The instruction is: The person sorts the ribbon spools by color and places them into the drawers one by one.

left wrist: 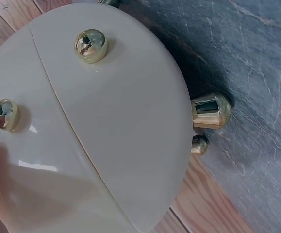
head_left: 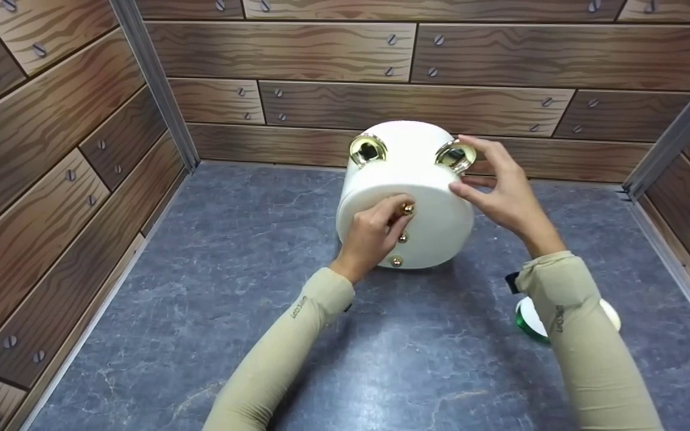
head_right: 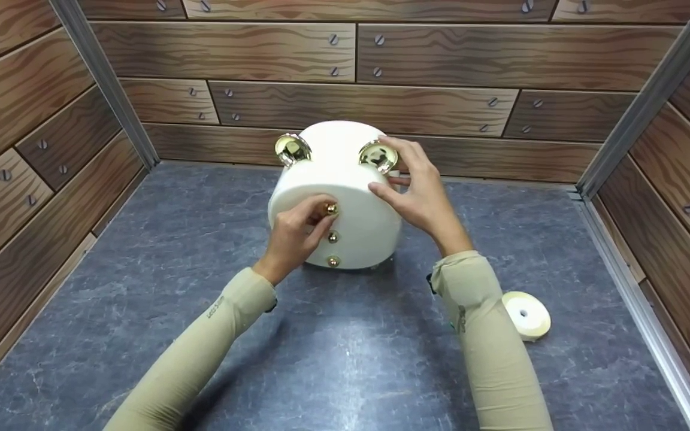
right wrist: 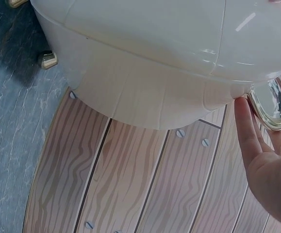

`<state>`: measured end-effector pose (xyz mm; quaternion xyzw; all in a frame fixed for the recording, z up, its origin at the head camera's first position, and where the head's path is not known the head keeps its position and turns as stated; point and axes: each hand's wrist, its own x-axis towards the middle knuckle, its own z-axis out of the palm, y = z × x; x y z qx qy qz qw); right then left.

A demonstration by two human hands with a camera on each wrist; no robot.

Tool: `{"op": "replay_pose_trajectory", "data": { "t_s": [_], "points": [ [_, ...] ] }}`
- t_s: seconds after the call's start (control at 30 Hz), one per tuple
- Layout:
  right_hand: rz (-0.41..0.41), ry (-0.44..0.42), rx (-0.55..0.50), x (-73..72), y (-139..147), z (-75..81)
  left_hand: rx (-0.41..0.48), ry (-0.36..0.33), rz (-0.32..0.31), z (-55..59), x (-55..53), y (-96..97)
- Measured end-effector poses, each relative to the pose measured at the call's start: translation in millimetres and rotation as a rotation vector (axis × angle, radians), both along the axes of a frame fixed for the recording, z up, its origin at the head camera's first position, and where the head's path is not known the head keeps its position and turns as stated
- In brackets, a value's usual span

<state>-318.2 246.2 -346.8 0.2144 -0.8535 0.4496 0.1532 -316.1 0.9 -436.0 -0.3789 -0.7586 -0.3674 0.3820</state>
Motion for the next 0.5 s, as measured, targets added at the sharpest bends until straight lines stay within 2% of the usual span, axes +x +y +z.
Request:
{"op": "replay_pose_trajectory", "data": {
  "t_s": [0.27, 0.5],
  "points": [
    [-0.007, 0.001, 0.009, -2.1, 0.8, -1.3, 0.015, -0.015, -0.004, -0.5, 3.1, 0.5],
    [-0.005, 0.003, 0.012, 0.2, 0.2, -0.2, 0.010, -0.077, -0.044, -5.1, 7.2, -1.9]
  ]
}}
